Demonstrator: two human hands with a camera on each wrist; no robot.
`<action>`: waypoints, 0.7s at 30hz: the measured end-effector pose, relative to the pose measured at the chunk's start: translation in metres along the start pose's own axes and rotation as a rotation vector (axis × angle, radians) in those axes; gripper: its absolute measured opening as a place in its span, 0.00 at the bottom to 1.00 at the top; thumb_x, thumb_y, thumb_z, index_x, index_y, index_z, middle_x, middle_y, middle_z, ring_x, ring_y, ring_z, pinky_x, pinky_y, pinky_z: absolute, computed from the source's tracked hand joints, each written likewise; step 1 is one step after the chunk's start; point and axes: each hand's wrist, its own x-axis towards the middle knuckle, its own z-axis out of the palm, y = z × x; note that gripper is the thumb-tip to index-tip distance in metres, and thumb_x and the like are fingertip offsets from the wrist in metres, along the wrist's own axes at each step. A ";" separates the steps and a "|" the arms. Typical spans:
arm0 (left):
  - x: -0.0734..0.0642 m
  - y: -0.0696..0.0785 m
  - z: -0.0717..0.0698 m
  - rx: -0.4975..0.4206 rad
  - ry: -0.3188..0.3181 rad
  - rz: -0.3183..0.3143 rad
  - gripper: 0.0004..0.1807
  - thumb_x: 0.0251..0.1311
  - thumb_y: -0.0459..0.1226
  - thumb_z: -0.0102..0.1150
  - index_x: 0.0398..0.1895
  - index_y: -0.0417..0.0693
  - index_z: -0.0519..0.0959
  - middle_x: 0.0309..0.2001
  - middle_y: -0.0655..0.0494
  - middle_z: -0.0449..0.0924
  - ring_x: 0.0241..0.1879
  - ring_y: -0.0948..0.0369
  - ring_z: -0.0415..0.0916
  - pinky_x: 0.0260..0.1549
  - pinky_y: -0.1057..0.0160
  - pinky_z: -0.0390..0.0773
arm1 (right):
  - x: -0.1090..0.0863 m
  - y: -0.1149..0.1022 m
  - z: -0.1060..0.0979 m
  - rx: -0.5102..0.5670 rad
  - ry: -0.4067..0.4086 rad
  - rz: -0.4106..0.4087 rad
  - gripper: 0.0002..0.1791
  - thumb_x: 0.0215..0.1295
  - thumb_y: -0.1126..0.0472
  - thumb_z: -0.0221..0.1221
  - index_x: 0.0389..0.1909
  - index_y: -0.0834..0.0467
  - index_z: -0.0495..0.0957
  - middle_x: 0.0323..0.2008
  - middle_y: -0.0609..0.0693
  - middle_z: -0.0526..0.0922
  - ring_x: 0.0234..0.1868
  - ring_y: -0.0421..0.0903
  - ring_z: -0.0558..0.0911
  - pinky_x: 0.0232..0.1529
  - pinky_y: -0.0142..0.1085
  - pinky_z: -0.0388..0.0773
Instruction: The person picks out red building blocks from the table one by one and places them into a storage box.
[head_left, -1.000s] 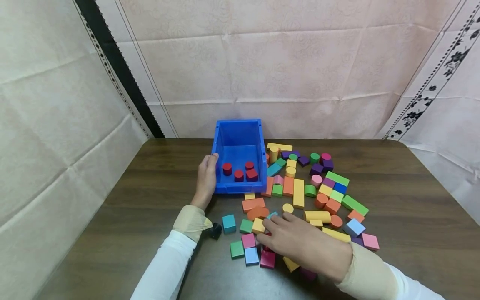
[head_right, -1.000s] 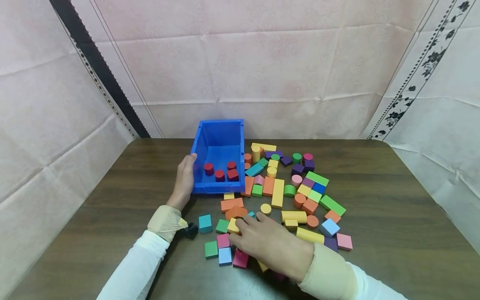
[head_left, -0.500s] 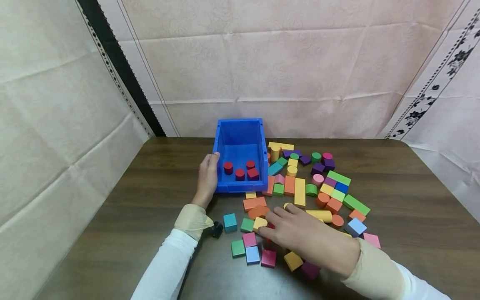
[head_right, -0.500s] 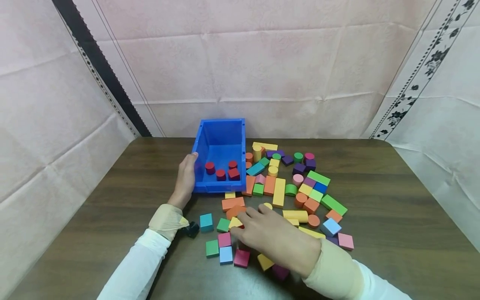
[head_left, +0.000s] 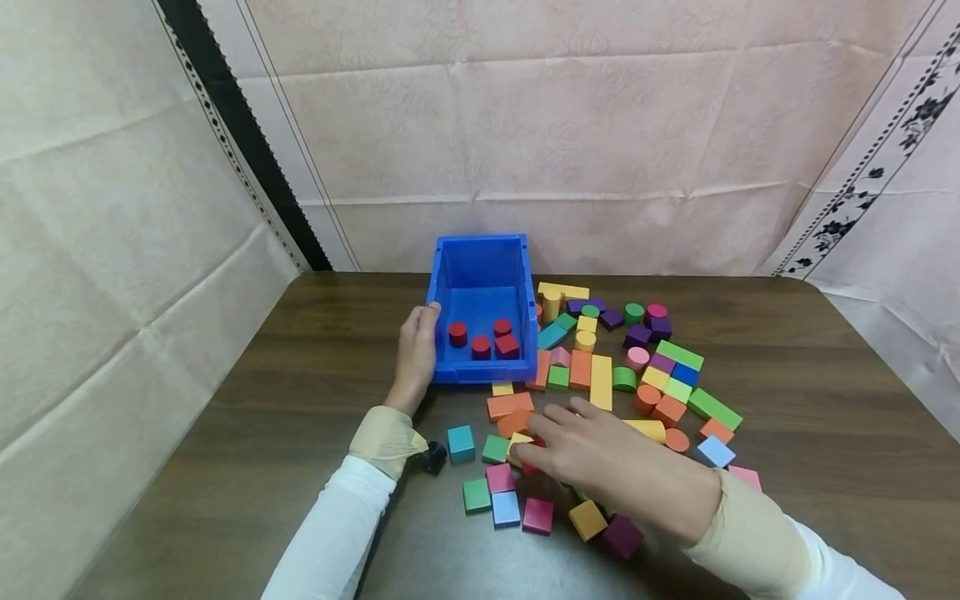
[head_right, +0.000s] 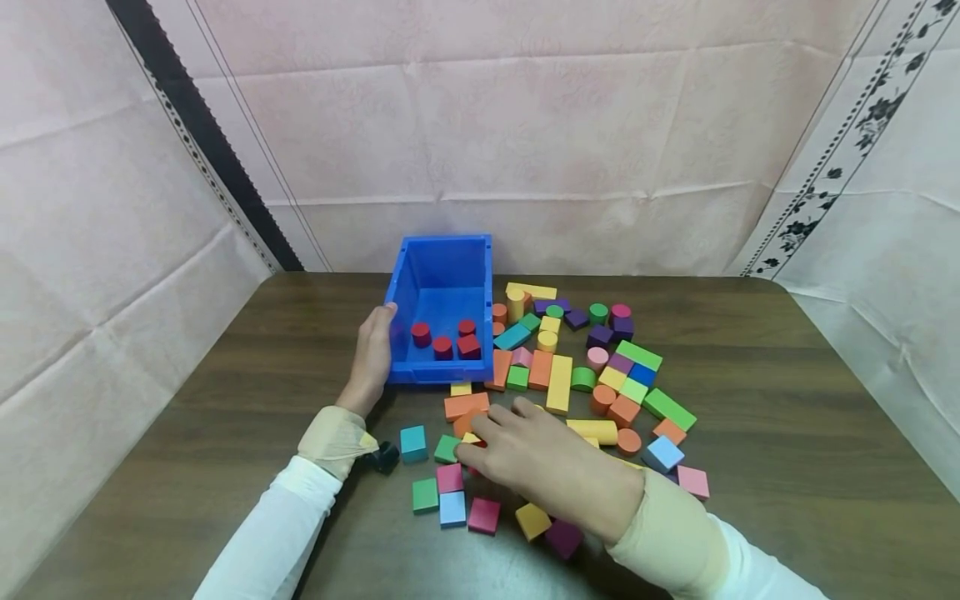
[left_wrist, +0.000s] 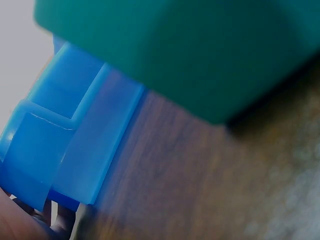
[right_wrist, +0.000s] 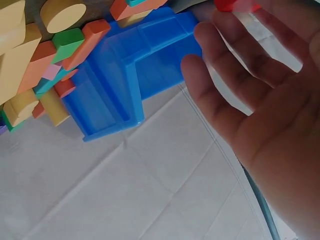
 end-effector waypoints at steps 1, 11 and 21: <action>0.000 0.000 0.000 -0.001 0.001 0.000 0.36 0.79 0.62 0.38 0.50 0.34 0.70 0.40 0.40 0.64 0.46 0.44 0.69 0.45 0.55 0.64 | 0.000 0.000 -0.001 0.001 0.003 -0.002 0.32 0.54 0.55 0.81 0.59 0.43 0.78 0.53 0.48 0.85 0.53 0.47 0.82 0.50 0.45 0.82; -0.001 0.000 -0.003 -0.002 0.003 -0.006 0.34 0.80 0.60 0.38 0.51 0.35 0.71 0.41 0.40 0.66 0.48 0.45 0.70 0.46 0.54 0.65 | -0.005 0.006 -0.003 0.072 0.094 0.019 0.38 0.54 0.60 0.81 0.67 0.43 0.78 0.58 0.51 0.83 0.60 0.52 0.81 0.56 0.52 0.83; 0.000 0.002 -0.001 0.001 0.000 -0.020 0.35 0.79 0.62 0.38 0.54 0.35 0.72 0.46 0.36 0.70 0.51 0.44 0.72 0.47 0.53 0.66 | -0.002 0.016 0.004 0.108 0.216 0.040 0.29 0.60 0.56 0.78 0.61 0.45 0.80 0.50 0.49 0.81 0.48 0.46 0.81 0.47 0.43 0.85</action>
